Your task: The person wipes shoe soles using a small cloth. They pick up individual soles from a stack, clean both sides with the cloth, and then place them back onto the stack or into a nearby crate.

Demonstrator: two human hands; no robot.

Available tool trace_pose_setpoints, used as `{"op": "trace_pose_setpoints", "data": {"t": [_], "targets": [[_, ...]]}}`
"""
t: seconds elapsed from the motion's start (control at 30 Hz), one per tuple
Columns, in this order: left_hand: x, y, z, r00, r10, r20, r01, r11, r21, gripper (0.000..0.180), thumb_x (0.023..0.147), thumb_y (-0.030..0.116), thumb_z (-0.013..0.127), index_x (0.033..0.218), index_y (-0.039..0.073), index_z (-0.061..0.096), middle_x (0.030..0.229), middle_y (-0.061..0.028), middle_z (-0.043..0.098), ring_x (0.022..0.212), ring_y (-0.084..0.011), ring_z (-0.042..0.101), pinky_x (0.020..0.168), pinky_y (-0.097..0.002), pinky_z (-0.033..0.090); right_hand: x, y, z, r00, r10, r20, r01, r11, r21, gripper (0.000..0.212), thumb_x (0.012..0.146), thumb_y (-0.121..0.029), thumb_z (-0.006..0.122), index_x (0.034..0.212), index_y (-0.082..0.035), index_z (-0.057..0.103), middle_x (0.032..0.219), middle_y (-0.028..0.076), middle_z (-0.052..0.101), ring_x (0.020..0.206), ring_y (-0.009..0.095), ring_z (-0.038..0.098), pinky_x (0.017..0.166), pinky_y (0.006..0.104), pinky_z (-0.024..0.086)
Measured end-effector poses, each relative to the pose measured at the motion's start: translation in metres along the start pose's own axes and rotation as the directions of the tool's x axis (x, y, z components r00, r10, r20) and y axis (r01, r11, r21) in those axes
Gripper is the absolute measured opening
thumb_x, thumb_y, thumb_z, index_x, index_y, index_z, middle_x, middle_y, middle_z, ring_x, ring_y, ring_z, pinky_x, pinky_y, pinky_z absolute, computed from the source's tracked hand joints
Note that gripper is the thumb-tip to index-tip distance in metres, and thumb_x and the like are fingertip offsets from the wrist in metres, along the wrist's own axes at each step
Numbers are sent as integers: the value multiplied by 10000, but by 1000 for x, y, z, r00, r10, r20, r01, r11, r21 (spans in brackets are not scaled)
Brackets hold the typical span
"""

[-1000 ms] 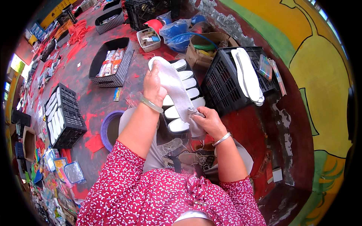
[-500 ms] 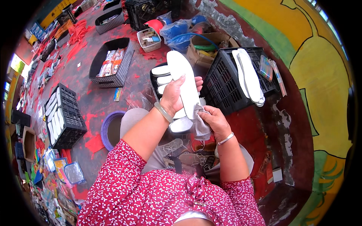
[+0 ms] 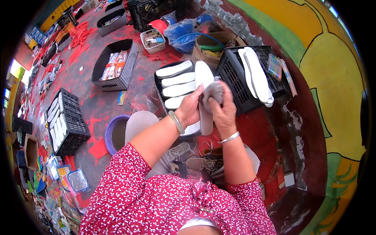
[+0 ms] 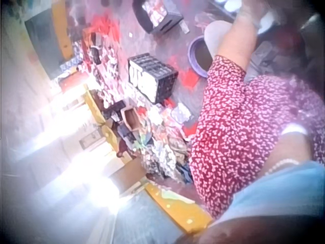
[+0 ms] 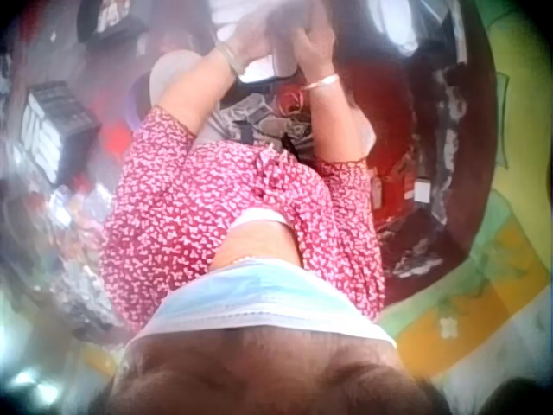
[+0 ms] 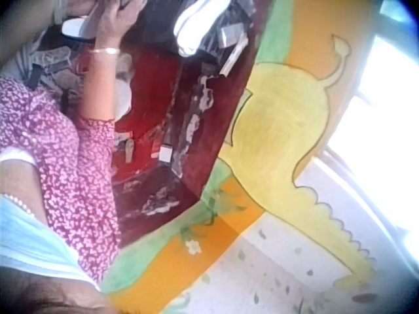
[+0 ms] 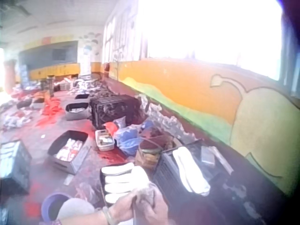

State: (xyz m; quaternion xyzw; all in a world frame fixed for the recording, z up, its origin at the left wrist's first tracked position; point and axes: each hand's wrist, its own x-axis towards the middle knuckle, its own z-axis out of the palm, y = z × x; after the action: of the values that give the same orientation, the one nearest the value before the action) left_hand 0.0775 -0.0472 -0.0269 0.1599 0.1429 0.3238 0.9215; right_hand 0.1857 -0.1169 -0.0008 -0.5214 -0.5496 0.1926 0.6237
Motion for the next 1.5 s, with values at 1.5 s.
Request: {"op": "trace_pose_setpoints", "data": {"t": [1.5], "targets": [[5, 13, -8, 727, 588, 353, -123, -395, 910, 665, 798, 292, 643, 1377, 66, 406, 957, -181, 565, 870, -306, 565, 807, -380, 445, 0, 2, -26, 761, 620, 191, -595, 549, 586, 288, 908, -134, 551, 1149, 25, 556, 1007, 54, 623, 872, 91, 590, 766, 230, 486]]}}
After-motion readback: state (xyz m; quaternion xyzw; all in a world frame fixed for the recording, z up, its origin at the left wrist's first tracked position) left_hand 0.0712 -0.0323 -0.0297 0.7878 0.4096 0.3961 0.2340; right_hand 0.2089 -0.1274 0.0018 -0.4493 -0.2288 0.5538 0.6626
